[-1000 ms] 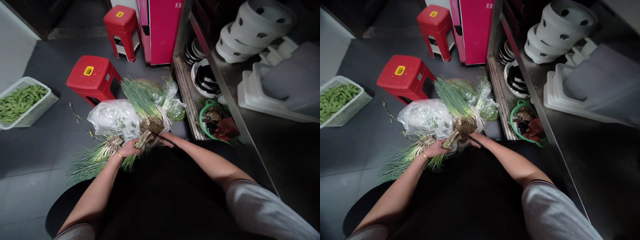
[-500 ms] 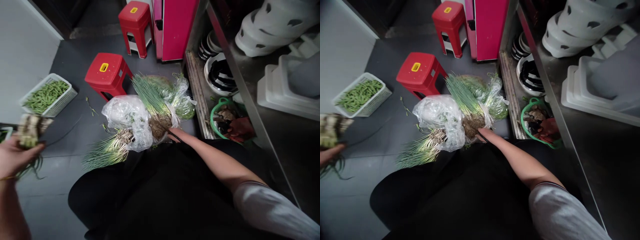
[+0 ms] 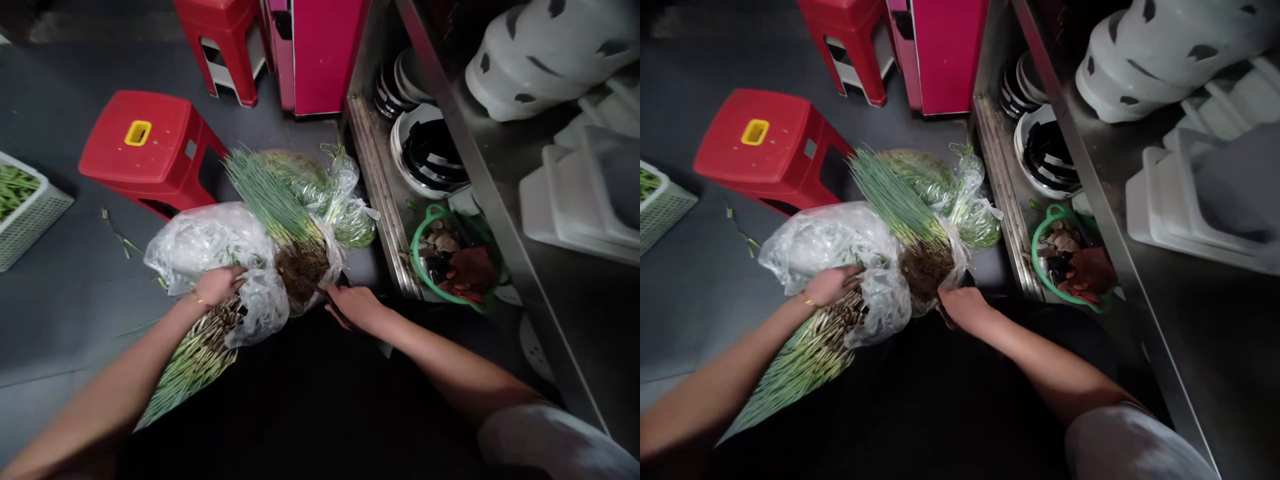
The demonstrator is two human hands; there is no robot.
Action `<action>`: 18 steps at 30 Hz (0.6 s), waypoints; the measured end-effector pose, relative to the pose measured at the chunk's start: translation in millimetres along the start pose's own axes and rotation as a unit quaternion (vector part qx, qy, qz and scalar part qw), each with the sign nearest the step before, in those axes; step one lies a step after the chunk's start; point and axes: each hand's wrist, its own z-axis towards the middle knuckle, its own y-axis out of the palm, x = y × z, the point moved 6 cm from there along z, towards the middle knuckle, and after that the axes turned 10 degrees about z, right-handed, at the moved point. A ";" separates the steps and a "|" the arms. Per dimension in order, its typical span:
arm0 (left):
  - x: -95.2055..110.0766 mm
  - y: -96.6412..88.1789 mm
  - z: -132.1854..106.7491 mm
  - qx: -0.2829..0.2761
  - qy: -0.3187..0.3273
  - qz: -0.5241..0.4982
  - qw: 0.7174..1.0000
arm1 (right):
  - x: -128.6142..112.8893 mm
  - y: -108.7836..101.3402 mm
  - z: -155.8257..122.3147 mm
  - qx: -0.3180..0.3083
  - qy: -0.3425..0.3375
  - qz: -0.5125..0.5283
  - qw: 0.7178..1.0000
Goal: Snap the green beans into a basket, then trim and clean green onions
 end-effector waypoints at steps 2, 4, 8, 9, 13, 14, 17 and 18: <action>34.3 11.6 52.0 0.000 0.027 -0.011 1.000 | -1.7 -11.3 -3.4 -0.007 0.000 -0.002 1.000; 74.8 26.6 101.9 0.010 0.073 -0.026 0.997 | -1.8 -21.7 -5.6 -0.010 0.001 0.012 1.000; 157.3 47.2 182.1 0.052 0.210 -0.023 0.976 | 0.4 -31.2 -5.7 -0.027 -0.022 0.075 0.997; 169.8 51.3 195.9 0.054 0.221 -0.018 0.974 | 1.2 -31.8 -5.2 -0.032 -0.033 0.087 0.995; 178.9 68.7 212.7 0.044 0.219 0.002 0.975 | 7.6 -33.2 -4.4 -0.030 -0.060 0.095 0.993; 172.4 73.2 207.1 0.039 0.217 0.011 0.975 | 9.4 -33.3 -5.0 -0.027 -0.062 0.094 0.993; 139.8 84.4 174.0 0.021 0.209 0.042 0.977 | 13.5 -31.1 -9.0 -0.021 -0.071 0.095 0.993; 127.9 86.5 160.0 0.014 0.207 0.055 0.977 | 14.5 -29.3 -10.7 -0.021 -0.074 0.095 0.993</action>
